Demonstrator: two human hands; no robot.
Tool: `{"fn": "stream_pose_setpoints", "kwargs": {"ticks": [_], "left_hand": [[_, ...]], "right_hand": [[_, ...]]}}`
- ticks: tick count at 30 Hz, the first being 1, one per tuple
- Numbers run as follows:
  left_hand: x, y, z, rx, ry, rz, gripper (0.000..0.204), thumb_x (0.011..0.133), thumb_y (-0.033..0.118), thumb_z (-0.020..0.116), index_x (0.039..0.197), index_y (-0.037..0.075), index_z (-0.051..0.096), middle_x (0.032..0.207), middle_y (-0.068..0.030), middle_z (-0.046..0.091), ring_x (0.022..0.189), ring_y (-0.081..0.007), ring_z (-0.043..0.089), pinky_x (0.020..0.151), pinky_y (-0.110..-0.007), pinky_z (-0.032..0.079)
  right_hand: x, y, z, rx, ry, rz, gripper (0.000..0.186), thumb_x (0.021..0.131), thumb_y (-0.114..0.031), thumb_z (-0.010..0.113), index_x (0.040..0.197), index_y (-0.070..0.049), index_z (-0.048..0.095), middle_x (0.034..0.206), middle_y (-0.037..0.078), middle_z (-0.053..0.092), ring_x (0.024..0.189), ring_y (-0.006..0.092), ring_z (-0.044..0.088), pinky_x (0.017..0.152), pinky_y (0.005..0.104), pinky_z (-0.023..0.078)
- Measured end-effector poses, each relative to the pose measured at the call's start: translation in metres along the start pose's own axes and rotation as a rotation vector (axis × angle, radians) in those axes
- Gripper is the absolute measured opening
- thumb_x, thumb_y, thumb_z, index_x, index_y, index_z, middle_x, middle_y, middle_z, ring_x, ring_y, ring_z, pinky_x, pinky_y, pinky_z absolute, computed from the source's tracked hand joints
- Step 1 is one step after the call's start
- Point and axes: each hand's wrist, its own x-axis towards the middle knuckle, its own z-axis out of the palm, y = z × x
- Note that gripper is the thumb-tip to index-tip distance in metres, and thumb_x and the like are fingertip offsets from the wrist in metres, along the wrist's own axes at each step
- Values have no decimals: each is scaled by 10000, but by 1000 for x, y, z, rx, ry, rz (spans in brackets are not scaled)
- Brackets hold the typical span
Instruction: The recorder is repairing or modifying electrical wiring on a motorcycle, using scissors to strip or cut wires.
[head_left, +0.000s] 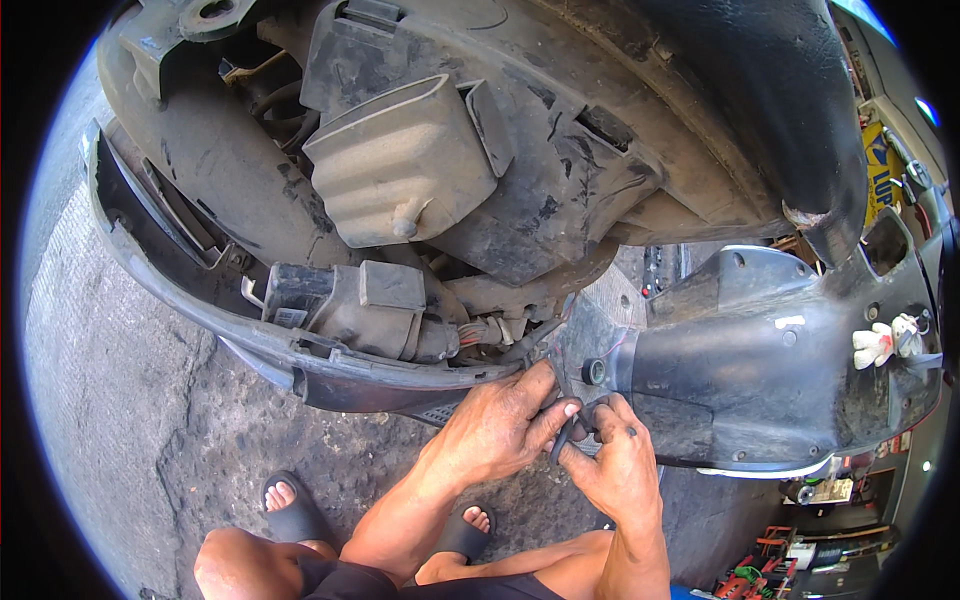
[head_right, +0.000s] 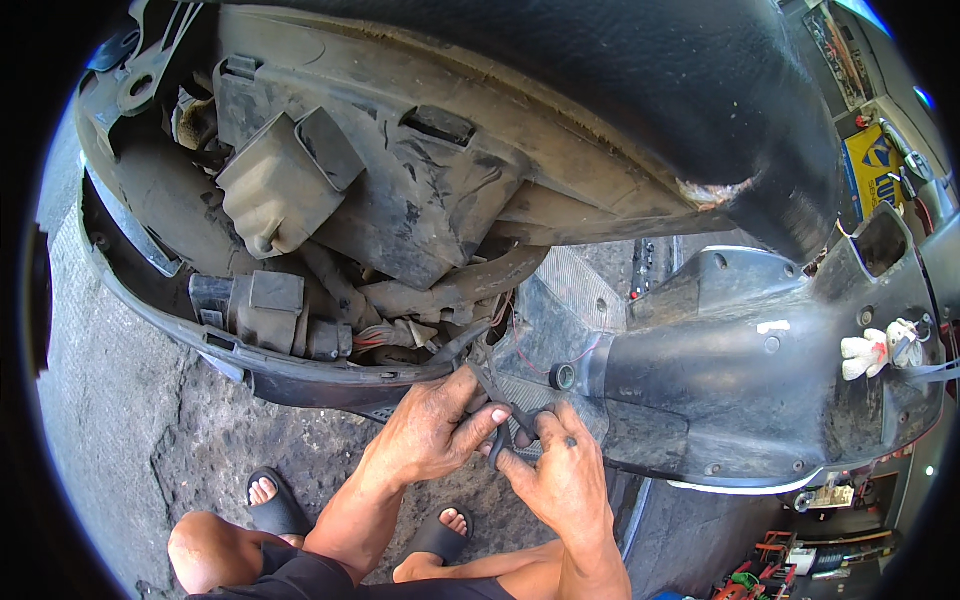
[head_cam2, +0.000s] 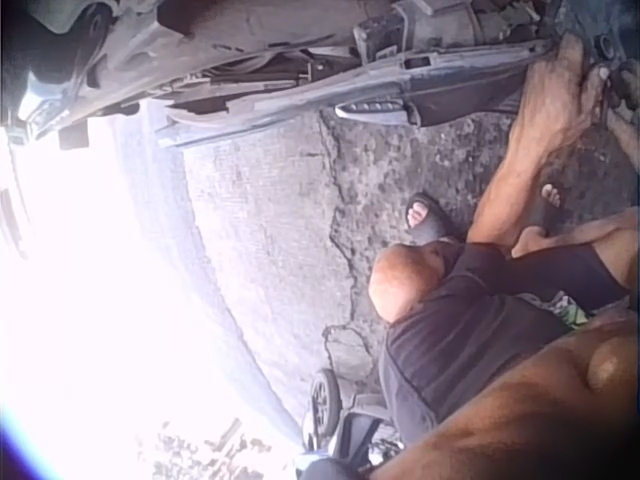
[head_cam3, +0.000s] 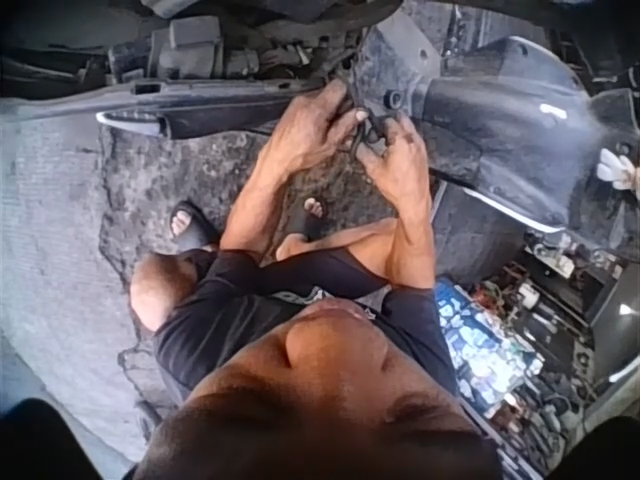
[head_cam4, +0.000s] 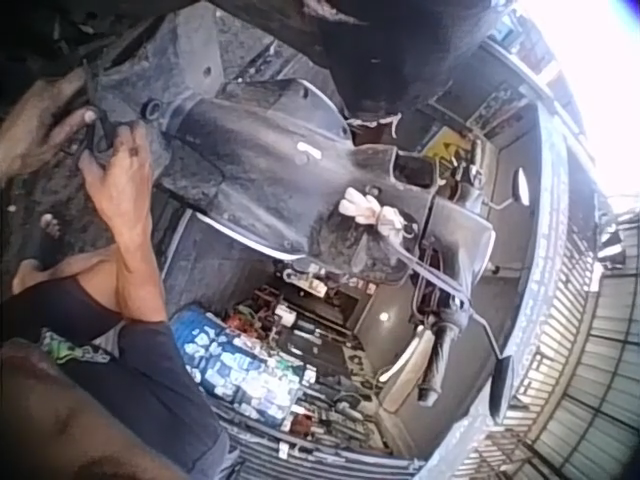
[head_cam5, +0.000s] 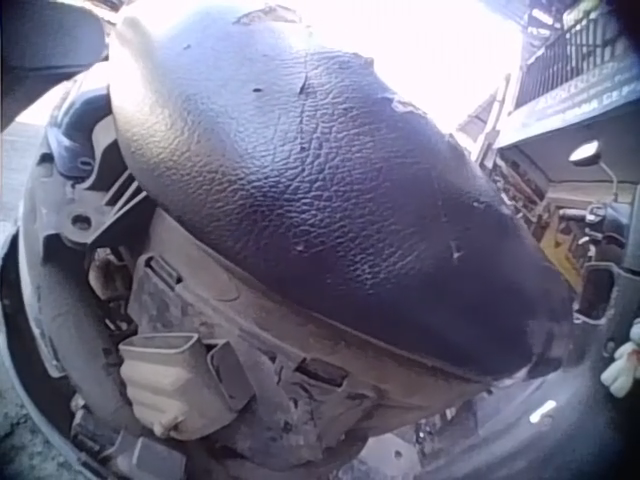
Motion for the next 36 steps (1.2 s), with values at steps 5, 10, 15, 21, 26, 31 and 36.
{"fn": "stream_pose_setpoints", "kwargs": {"ticks": [5,10,15,21,26,31,36], "left_hand": [[0,2,3,11,75,54,243,942,204,706,924,-4,581,621,-124,615,568,-297,652,556,-377,491],[2,6,7,-18,146,88,259,921,191,735,857,11,560,596,-113,564,547,-292,607,525,-366,465],[-1,-5,15,-52,188,43,294,868,156,790,806,27,533,592,-88,525,506,-236,511,489,-340,418],[-2,2,6,-110,179,161,140,943,89,597,843,12,537,661,-94,559,553,-210,537,530,-343,440],[-3,-8,11,-107,223,229,109,956,52,506,903,-16,573,704,-103,594,576,-210,561,557,-346,464],[-4,-2,13,-104,226,187,120,972,25,532,992,-37,633,787,-126,672,630,-204,628,591,-318,505],[-10,2,8,9,248,173,163,953,-20,581,1094,-32,662,853,-161,708,725,-247,706,644,-338,547]], "right_hand": [[0,0,3,-6,38,-1,352,704,-187,821,819,55,592,852,184,582,778,403,621,680,458,484],[-1,5,10,23,53,-10,326,714,-182,806,785,43,581,809,178,571,750,386,606,656,438,480],[-1,4,11,92,-53,116,375,753,-231,806,812,72,593,795,184,572,714,365,614,654,434,499],[-7,27,20,804,19,294,416,747,-265,831,931,62,651,902,108,619,788,206,619,734,351,513],[1,50,7,665,-102,195,567,729,-302,874,1104,57,647,1038,80,622,941,161,594,827,304,491],[-3,45,12,947,-10,133,766,660,-284,954,1259,33,596,1201,102,634,1019,166,607,909,307,476],[21,19,20,1196,155,-91,881,687,-155,924,1409,29,452,1233,190,664,1073,217,645,928,338,502]]}}
